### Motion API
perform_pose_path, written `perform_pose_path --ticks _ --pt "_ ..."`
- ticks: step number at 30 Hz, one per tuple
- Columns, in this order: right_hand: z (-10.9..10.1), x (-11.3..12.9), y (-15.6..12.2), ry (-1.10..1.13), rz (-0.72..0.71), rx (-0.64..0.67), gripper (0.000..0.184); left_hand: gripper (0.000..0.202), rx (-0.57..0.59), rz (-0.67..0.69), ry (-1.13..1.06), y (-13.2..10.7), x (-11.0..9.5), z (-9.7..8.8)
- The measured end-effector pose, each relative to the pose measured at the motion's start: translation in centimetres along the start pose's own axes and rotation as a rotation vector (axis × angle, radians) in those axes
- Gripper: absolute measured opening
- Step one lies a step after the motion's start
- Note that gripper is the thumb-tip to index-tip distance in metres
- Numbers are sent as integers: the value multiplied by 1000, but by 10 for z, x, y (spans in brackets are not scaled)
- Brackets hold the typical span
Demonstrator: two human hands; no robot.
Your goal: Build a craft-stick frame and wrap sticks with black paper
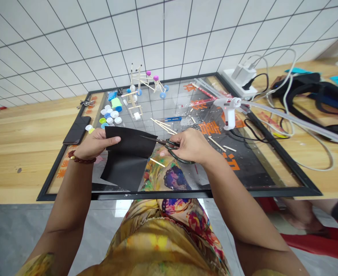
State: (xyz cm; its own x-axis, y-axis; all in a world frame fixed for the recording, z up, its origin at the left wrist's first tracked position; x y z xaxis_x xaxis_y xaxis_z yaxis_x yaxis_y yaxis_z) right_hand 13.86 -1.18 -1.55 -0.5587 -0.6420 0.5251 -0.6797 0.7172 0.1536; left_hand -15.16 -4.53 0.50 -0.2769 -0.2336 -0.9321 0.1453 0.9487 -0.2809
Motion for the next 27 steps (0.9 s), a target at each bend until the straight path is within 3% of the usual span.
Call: perform_pose_path --ticks 12,27 --pt "0 5 0 -13 -10 -19 68 23 -19 -11 -33 -1 0 1" --pt "1 4 1 -24 -6 -4 66 33 43 11 69 1 2 4"
Point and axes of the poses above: each hand's wrist, its own y-axis towards the middle knuckle, its own z-axis out of the palm, x = y × z, the point moved 4 cm from there along y, towards the middle knuckle, and after that the axes turned 12 degrees about -z, right-handed, at the moved point
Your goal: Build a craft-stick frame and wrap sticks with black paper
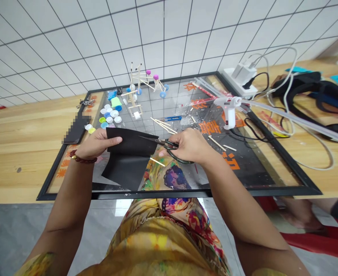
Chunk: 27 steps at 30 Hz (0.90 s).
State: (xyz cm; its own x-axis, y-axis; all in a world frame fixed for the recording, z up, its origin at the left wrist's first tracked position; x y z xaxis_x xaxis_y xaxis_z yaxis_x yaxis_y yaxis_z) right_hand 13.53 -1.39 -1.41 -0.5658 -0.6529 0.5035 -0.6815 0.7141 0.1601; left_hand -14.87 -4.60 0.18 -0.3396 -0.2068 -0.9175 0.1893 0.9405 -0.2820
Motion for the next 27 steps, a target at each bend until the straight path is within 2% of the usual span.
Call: perform_pose_path --ticks 7,22,27 --pt "1 -2 -1 27 -33 -1 64 38 18 -29 36 2 4 0" --pt "4 -2 0 35 -36 11 64 37 50 8 76 1 -1 3" --pt "3 -2 0 50 -31 1 63 35 78 -18 68 0 0 6"
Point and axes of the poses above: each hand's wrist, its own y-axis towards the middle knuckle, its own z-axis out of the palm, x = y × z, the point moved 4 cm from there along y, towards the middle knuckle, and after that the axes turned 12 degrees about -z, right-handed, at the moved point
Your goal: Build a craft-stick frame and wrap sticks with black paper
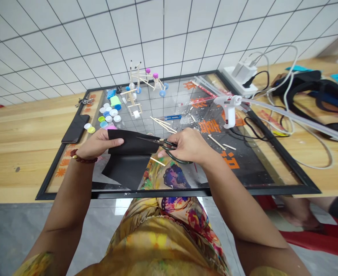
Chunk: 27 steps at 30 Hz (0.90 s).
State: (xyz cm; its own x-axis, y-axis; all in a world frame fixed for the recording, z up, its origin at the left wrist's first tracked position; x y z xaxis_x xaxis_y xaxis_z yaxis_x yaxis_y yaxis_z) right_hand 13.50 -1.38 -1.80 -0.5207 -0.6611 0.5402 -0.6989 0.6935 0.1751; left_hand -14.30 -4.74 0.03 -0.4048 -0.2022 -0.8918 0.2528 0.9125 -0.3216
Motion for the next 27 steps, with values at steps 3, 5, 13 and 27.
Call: perform_pose_path --ticks 3,5,13,27 --pt "1 -1 0 4 -19 -13 63 34 19 -18 -5 0 1 1" --pt "1 -2 0 0 -22 -16 63 34 15 -16 -3 0 0 1" --pt "1 0 0 -37 -11 8 61 37 9 -27 42 -2 -2 1" --pt "1 3 0 -32 8 23 60 32 52 -46 -4 -3 -3 6"
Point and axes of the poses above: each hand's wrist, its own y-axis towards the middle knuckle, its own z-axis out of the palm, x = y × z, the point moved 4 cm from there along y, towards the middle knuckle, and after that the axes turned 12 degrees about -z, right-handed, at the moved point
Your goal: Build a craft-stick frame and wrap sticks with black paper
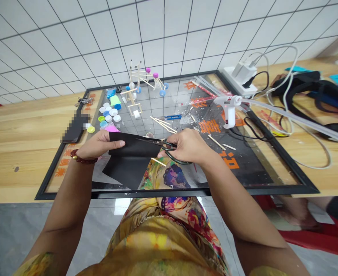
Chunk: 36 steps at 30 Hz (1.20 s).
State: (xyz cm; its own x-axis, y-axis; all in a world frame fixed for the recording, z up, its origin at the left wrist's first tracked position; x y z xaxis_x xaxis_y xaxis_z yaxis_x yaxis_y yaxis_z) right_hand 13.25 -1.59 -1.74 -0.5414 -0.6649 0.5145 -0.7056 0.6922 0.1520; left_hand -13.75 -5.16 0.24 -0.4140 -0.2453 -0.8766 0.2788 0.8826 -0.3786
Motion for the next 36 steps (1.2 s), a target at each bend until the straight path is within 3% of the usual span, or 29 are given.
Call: perform_pose_path --ticks 20,36 --pt "2 -2 0 -29 -21 28 65 36 64 -73 -16 1 4 1" --pt "0 -1 0 3 8 50 62 37 21 -39 43 -1 0 2"
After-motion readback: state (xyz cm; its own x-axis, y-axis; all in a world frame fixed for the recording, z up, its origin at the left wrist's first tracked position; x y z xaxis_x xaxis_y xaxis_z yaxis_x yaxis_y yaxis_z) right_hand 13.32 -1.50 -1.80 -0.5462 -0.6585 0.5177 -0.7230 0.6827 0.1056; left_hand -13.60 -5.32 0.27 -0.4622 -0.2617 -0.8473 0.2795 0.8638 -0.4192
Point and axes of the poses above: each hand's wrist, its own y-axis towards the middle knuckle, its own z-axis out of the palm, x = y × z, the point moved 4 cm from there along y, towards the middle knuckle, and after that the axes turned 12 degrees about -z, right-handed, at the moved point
